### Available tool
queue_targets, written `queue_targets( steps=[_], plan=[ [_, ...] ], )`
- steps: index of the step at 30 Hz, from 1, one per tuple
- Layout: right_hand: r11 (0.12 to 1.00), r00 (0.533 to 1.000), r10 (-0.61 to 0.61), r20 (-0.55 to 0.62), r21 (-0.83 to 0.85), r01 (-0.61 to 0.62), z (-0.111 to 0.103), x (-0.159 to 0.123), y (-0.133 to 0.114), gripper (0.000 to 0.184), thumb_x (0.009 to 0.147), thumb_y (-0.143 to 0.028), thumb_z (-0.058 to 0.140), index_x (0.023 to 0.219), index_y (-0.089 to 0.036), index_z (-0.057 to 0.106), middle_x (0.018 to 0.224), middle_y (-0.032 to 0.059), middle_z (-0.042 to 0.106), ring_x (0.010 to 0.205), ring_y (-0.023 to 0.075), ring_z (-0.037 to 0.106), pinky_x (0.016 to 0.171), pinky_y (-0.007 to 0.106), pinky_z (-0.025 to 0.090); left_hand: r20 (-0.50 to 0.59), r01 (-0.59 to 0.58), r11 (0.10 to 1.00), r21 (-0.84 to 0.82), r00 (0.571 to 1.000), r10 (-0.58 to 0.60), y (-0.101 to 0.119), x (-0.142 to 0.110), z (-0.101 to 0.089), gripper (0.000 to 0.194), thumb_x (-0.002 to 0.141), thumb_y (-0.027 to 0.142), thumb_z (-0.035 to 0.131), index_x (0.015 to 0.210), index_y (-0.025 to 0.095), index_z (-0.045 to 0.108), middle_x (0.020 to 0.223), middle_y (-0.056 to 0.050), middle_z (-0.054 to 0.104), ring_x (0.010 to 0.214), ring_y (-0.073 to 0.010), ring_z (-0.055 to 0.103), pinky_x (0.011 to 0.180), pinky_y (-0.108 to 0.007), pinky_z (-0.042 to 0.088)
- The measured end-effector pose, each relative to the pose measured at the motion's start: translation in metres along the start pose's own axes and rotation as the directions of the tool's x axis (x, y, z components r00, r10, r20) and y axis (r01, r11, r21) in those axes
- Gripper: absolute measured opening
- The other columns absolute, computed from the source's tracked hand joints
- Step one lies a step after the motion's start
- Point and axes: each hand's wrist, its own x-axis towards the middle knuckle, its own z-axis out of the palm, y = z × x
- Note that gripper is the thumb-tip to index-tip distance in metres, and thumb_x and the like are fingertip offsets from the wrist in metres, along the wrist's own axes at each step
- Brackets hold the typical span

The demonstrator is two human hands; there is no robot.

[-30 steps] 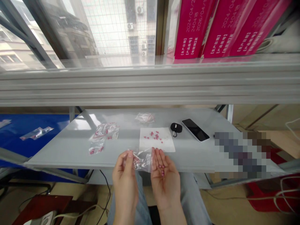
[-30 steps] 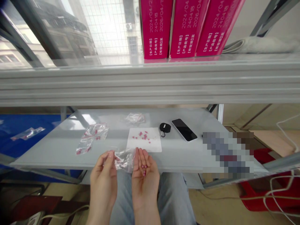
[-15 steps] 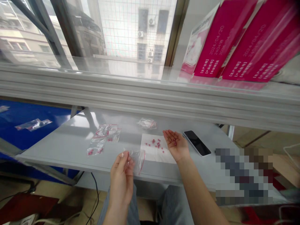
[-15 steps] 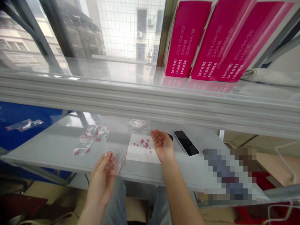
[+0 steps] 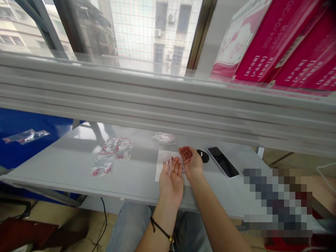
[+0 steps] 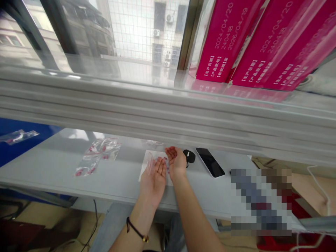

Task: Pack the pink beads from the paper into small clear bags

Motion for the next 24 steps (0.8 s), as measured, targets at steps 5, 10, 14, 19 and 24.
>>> queue_targets(
  steps=[5,10,14,19,24],
  plan=[
    [0.984,1.0,0.006,0.009,-0.178,-0.004,0.0055,-0.0031,0.003,0.011,0.077,-0.021,0.065,0.069,-0.014,0.068,0.062,0.0017,0.07,0.063,0.0149,0.07,0.066,0.025,0.057,-0.011,-0.021,0.999,0.024,1.0,0.021,-0.0024,0.0057,-0.0035,0.016,0.099,0.021,0.052,0.091,0.014,0.064,0.095,-0.011,0.07,0.085,-0.0154,0.073,0.082,-0.025,0.061],
    [0.956,0.998,-0.022,0.051,-0.291,0.036,0.0055,-0.0066,0.0042,0.014,0.075,-0.027,0.066,0.067,-0.016,0.069,0.063,0.0002,0.07,0.063,0.0145,0.067,0.065,0.024,0.054,-0.07,-0.041,0.998,0.051,0.997,0.045,-0.0065,0.0089,-0.0001,0.017,0.1,0.02,0.05,0.091,0.014,0.063,0.094,-0.012,0.071,0.085,-0.0152,0.073,0.082,-0.025,0.06],
    [0.943,0.995,-0.041,0.086,-0.326,0.067,0.0014,-0.0056,0.0073,0.017,0.072,-0.033,0.068,0.066,-0.018,0.069,0.065,0.0001,0.069,0.067,0.0157,0.067,0.068,0.026,0.053,-0.082,-0.057,0.997,0.044,0.995,0.061,-0.009,0.0098,0.0022,0.018,0.1,0.018,0.049,0.091,0.014,0.064,0.091,-0.01,0.071,0.08,-0.0142,0.073,0.08,-0.024,0.06],
    [0.936,0.992,-0.06,0.112,-0.338,0.095,-0.0008,-0.0038,0.0092,0.021,0.072,-0.038,0.068,0.064,-0.019,0.068,0.065,0.0005,0.068,0.069,0.0177,0.068,0.068,0.028,0.053,-0.077,-0.076,0.997,0.026,0.994,0.078,-0.0099,0.0104,0.0011,0.019,0.1,0.018,0.048,0.093,0.013,0.065,0.087,-0.01,0.071,0.079,-0.0152,0.073,0.078,-0.024,0.06],
    [0.924,0.986,-0.099,0.136,-0.355,0.142,0.002,-0.009,0.0021,0.025,0.074,-0.042,0.068,0.064,-0.02,0.067,0.067,0.0019,0.068,0.073,0.0194,0.068,0.071,0.031,0.052,-0.06,-0.089,0.995,0.05,0.994,0.092,-0.0089,0.0077,0.0028,0.017,0.098,0.016,0.05,0.093,0.015,0.066,0.086,-0.009,0.072,0.081,-0.0154,0.074,0.079,-0.025,0.06]
  ],
)
